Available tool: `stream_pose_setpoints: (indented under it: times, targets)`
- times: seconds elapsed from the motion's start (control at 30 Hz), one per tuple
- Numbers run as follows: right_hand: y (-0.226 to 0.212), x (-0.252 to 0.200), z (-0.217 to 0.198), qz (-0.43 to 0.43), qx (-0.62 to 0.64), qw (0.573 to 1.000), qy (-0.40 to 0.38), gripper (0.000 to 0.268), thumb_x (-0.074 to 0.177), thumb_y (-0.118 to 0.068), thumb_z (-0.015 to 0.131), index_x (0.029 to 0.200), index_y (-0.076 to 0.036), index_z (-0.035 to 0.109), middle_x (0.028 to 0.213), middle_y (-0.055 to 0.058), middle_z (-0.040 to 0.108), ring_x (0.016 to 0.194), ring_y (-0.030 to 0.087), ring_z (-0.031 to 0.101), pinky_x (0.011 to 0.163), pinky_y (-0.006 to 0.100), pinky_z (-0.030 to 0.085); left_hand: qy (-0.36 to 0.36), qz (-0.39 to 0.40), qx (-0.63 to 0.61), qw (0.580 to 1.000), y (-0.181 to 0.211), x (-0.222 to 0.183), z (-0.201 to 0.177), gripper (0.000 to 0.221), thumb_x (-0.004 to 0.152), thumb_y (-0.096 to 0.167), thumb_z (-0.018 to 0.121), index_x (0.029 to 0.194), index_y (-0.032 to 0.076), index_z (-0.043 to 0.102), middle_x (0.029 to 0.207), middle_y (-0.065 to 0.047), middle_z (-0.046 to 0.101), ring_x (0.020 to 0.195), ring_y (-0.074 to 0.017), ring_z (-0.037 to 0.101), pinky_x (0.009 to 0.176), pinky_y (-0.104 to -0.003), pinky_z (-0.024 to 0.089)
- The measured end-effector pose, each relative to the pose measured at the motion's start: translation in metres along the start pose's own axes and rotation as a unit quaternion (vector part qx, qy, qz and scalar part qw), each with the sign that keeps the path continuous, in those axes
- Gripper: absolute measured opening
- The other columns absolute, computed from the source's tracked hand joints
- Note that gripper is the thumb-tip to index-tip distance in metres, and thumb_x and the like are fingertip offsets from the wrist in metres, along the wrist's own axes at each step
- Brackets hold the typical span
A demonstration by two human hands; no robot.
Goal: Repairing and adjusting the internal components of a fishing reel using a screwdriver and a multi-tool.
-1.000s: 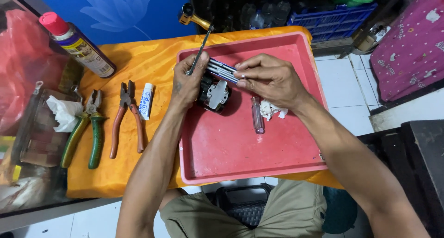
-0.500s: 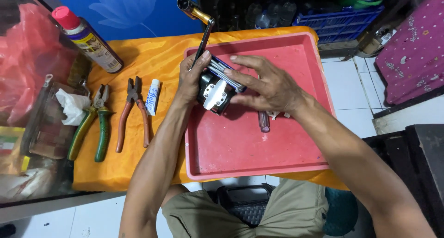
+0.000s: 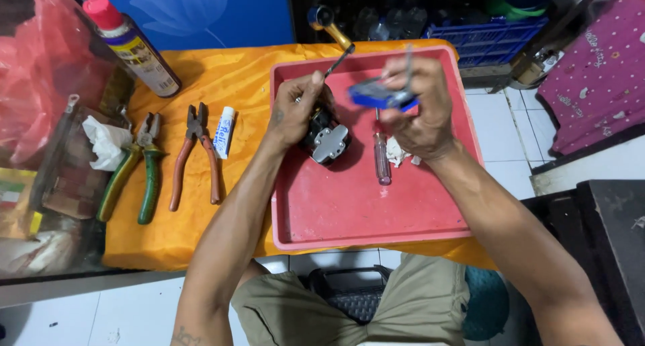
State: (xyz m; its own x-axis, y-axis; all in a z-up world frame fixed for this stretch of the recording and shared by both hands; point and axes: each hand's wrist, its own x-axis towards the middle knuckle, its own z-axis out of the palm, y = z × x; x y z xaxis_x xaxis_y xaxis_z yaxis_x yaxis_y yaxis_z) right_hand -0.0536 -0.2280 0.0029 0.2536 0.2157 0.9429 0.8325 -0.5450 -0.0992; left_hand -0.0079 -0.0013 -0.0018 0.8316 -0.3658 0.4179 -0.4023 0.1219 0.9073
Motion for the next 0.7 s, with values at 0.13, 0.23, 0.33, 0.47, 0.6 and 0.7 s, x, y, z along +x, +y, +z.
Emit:
stream_pose_setpoints:
  times: [0.13, 0.23, 0.33, 0.47, 0.6, 0.7]
  targets:
    - [-0.037, 0.030, -0.014, 0.112, 0.205, 0.971, 0.055, 0.044, 0.110, -0.047, 0.047, 0.116, -0.003, 0.046, 0.094, 0.017, 0.057, 0.087, 0.030, 0.061, 0.083, 0.043, 0.056, -0.010, -0.017, -0.010, 1.000, 0.000, 0.002, -0.002, 0.047, 0.102, 0.046, 0.053, 0.069, 0.014, 0.055, 0.060, -0.005, 0.059, 0.058, -0.0143, 0.063, 0.060, -0.026, 0.052]
    - [-0.048, 0.041, -0.041, 0.192, 0.133, 0.966, -0.109, 0.033, 0.109, -0.035, 0.048, 0.128, -0.007, 0.049, 0.080, 0.007, 0.051, 0.064, 0.017, 0.050, 0.062, 0.037, 0.046, 0.004, -0.031, -0.024, 0.999, -0.005, 0.003, -0.002, 0.050, 0.099, 0.049, 0.054, 0.065, 0.018, 0.037, 0.061, 0.002, 0.045, 0.057, -0.0108, 0.053, 0.059, -0.026, 0.049]
    - [-0.062, 0.062, -0.047, 0.184, -0.030, 0.919, -0.347, 0.039, 0.103, -0.033, 0.051, 0.133, -0.011, 0.061, 0.065, 0.000, 0.053, 0.042, 0.014, 0.045, 0.036, 0.032, 0.039, 0.018, -0.024, 0.016, 0.999, -0.006, 0.004, -0.003, 0.051, 0.100, 0.051, 0.054, 0.062, 0.020, 0.038, 0.060, 0.006, 0.045, 0.057, -0.0050, 0.046, 0.060, -0.024, 0.041]
    - [-0.068, 0.074, -0.044, 0.139, -0.115, 0.840, -0.512, 0.038, 0.096, -0.041, 0.055, 0.125, -0.019, 0.068, 0.048, 0.006, 0.060, 0.039, 0.027, 0.056, 0.042, 0.044, 0.049, 0.029, -0.018, 0.039, 0.999, -0.007, 0.001, -0.002, 0.049, 0.101, 0.046, 0.058, 0.063, 0.019, 0.040, 0.059, 0.007, 0.045, 0.057, -0.0042, 0.046, 0.058, -0.025, 0.041]
    - [-0.076, 0.091, -0.039, 0.246, -0.064, 0.782, -0.569, 0.043, 0.090, -0.044, 0.057, 0.128, -0.024, 0.062, 0.087, 0.019, 0.076, 0.086, 0.049, 0.070, 0.080, 0.063, 0.053, 0.027, 0.006, 0.080, 0.996, -0.031, 0.007, -0.005, 0.047, 0.105, 0.041, 0.063, 0.067, 0.013, 0.065, 0.054, -0.003, 0.060, 0.058, -0.0100, 0.054, 0.060, -0.025, 0.045]
    - [-0.071, 0.092, -0.031, 0.237, -0.091, 0.771, -0.584, 0.039, 0.090, -0.051, 0.055, 0.123, -0.031, 0.063, 0.087, 0.012, 0.076, 0.089, 0.044, 0.072, 0.079, 0.060, 0.055, 0.032, 0.010, 0.080, 0.996, -0.020, 0.005, -0.001, 0.046, 0.104, 0.041, 0.064, 0.067, 0.013, 0.064, 0.054, -0.002, 0.058, 0.058, -0.0108, 0.054, 0.060, -0.026, 0.045]
